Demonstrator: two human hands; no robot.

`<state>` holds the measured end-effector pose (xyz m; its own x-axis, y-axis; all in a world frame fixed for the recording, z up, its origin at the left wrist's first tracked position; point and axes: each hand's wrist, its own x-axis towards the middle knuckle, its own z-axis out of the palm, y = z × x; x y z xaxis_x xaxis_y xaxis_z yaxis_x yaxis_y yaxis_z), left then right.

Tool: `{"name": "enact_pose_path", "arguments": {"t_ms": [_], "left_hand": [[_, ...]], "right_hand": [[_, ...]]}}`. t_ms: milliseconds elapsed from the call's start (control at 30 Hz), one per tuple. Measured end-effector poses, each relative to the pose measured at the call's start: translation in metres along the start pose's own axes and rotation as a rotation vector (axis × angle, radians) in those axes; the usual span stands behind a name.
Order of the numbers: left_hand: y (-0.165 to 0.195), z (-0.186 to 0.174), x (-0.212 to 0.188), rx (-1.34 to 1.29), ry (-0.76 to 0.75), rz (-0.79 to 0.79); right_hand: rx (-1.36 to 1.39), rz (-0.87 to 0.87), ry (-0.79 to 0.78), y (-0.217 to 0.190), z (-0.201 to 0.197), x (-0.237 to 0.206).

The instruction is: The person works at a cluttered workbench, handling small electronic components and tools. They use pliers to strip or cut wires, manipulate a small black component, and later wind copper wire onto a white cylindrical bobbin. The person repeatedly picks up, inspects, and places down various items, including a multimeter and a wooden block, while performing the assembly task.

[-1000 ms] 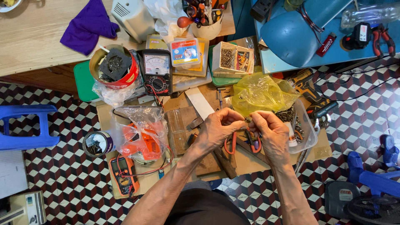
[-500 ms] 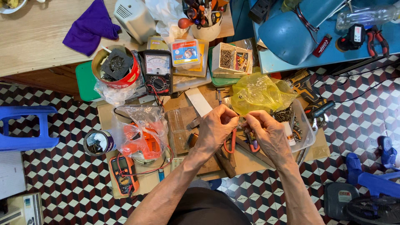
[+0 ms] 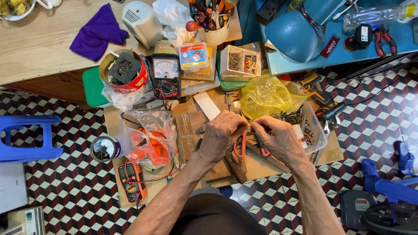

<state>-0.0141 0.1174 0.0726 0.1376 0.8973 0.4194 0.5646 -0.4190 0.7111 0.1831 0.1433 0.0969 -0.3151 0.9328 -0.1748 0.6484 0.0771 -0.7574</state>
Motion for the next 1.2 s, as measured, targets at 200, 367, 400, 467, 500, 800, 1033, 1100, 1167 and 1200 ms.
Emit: {"name": "enact_pose_path", "arguments": {"t_ms": [200,367,400,467,500,800,1033,1100,1167,1200], "left_hand": [[0.001,0.012,-0.004,-0.450,-0.128,-0.761],[-0.002,0.015,-0.010,-0.532,-0.101,-0.813],[-0.003,0.017,-0.011,-0.529,-0.108,-0.835],[-0.004,0.020,-0.013,-0.596,-0.072,-0.831],[-0.005,0.021,-0.014,-0.630,-0.054,-0.829],[-0.014,0.039,-0.022,-1.005,0.204,-1.067],[-0.021,0.044,-0.024,-0.808,0.218,-1.026],[-0.024,0.045,-0.022,-0.773,0.283,-0.958],[-0.029,0.046,-0.020,-0.838,0.275,-1.033],[-0.033,0.046,-0.019,-0.872,0.272,-1.069]], "right_hand": [[0.579,0.136,0.279,0.015,0.021,-0.002],[0.972,0.194,0.349,0.024,0.035,-0.005],[0.999,0.183,0.326,0.025,0.037,-0.007],[1.011,0.172,0.281,0.024,0.038,-0.008],[0.997,0.174,0.261,0.024,0.039,-0.009],[0.860,0.077,0.440,0.004,0.045,-0.020],[0.465,0.055,0.424,-0.021,0.051,-0.050],[0.386,-0.022,0.360,-0.025,0.050,-0.060],[0.301,-0.180,0.308,-0.028,0.051,-0.073],[0.252,-0.299,0.284,-0.030,0.052,-0.081]]}}
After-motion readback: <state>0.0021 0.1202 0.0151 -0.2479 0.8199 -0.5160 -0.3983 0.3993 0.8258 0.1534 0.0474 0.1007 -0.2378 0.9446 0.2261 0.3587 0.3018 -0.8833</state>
